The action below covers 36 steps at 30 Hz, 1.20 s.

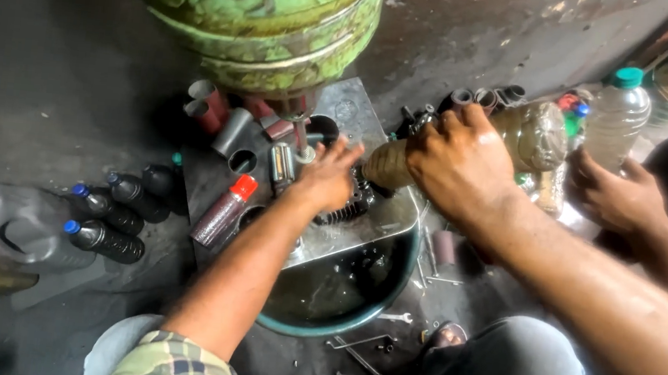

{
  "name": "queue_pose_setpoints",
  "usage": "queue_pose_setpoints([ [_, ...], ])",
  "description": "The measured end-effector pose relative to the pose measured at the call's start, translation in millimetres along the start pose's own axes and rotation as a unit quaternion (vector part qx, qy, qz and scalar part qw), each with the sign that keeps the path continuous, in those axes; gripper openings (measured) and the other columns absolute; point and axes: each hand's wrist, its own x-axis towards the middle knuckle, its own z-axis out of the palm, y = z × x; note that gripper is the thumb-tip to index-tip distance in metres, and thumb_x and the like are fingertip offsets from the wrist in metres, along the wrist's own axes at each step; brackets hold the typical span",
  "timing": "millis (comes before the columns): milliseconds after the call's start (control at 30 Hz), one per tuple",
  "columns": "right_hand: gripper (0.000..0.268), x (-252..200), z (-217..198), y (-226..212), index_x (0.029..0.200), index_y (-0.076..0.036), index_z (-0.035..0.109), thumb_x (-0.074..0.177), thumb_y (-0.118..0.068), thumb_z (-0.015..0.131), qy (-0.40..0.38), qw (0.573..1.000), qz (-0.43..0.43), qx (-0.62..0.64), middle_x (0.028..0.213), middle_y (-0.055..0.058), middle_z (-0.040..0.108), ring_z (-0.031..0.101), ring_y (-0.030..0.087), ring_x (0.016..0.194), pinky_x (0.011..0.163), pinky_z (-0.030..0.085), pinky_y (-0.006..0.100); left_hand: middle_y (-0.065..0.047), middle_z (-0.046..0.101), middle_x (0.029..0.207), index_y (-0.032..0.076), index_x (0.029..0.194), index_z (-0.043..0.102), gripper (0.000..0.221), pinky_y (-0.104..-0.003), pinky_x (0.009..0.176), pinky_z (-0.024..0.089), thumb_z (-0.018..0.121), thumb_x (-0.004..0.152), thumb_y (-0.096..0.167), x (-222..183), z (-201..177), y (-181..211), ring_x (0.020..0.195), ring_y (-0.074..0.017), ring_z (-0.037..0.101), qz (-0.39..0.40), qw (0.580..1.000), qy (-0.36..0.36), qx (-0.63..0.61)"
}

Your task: Manually operate a large vertical press or boring machine to work on a motorcycle engine cylinder block while using oil for lubrication.

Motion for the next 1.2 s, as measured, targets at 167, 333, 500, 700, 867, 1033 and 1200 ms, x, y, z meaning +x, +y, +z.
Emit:
queue_pose_setpoints([
  [167, 0.022, -13, 36, -9, 0.105, -0.018, 0.073, 0.088, -0.028, 0.063, 0.057, 0.996, 0.05, 0.038, 0.106, 0.005, 0.068, 0.063, 0.023, 0.105, 0.087, 0.046, 0.039, -0.014, 0.024, 0.166, 0.015, 0.107, 0.08, 0.027, -0.059, 0.125, 0.01, 0.057, 0.094, 0.011, -26, 2, -29, 0.154, -0.043, 0.011, 0.085, 0.977, 0.134, 0.139],
  [333, 0.04, -31, 78, -3, 0.113, -0.01, 0.07, 0.078, -0.03, 0.071, 0.122, 0.974, 0.141, 0.128, 0.108, 0.007, 0.068, 0.065, 0.024, 0.104, 0.084, 0.05, 0.043, -0.017, 0.065, 0.13, 0.005, 0.119, 0.068, 0.042, -0.05, 0.098, 0.052, 0.071, 0.088, 0.034, -78, 24, -37, 0.122, -0.0353, 0.061, -0.024, 0.991, 0.119, 0.048],
  [500, 0.06, -33, 60, -3, 0.115, -0.009, 0.068, 0.066, -0.042, 0.076, 0.079, 0.969, 0.156, 0.173, 0.107, 0.009, 0.067, 0.065, 0.027, 0.104, 0.083, 0.05, 0.047, -0.017, 0.074, 0.108, 0.003, 0.125, 0.063, 0.062, -0.048, 0.083, 0.058, 0.076, 0.086, 0.049, -79, 93, -69, 0.1, -0.0351, 0.073, -0.053, 0.997, 0.028, 0.045],
  [700, 0.038, -26, 15, -8, 0.122, -0.014, 0.068, 0.087, -0.029, 0.063, 0.04, 0.997, 0.065, 0.019, 0.112, 0.006, 0.067, 0.063, 0.024, 0.112, 0.096, 0.044, 0.046, -0.018, 0.068, 0.119, 0.007, 0.122, 0.064, 0.049, -0.05, 0.082, 0.057, 0.081, 0.081, 0.029, -85, 53, -64, 0.102, -0.0378, 0.07, 0.005, 0.98, 0.163, -0.113],
  [867, 0.027, -9, -29, -4, 0.109, -0.025, 0.073, 0.088, -0.033, 0.058, -0.018, 0.998, -0.016, -0.051, 0.127, 0.009, 0.064, 0.059, 0.028, 0.12, 0.105, 0.036, 0.048, -0.004, 0.063, 0.13, 0.009, 0.112, 0.066, 0.045, -0.033, 0.087, 0.059, 0.07, 0.074, -0.014, -12, 82, -71, 0.113, -0.018, 0.067, 0.124, 0.769, 0.167, -0.605],
  [1033, 0.022, -2, -55, 2, 0.104, -0.028, 0.074, 0.093, -0.035, 0.056, -0.022, 0.999, -0.006, -0.026, 0.13, 0.01, 0.064, 0.058, 0.025, 0.123, 0.104, 0.038, 0.045, -0.003, 0.068, 0.116, 0.008, 0.118, 0.067, 0.051, -0.026, 0.087, 0.055, 0.071, 0.074, -0.017, -21, 59, -41, 0.105, -0.0127, 0.066, 0.136, 0.72, 0.154, -0.663],
  [1200, 0.024, 3, -79, 3, 0.108, -0.029, 0.072, 0.098, -0.038, 0.053, -0.123, 0.991, -0.009, -0.046, 0.135, 0.01, 0.062, 0.058, 0.021, 0.121, 0.105, 0.037, 0.043, -0.003, 0.069, 0.108, 0.011, 0.126, 0.067, 0.062, -0.026, 0.081, 0.054, 0.068, 0.07, -0.017, -15, 62, -41, 0.096, -0.0135, 0.065, 0.105, 0.704, 0.127, -0.691],
])
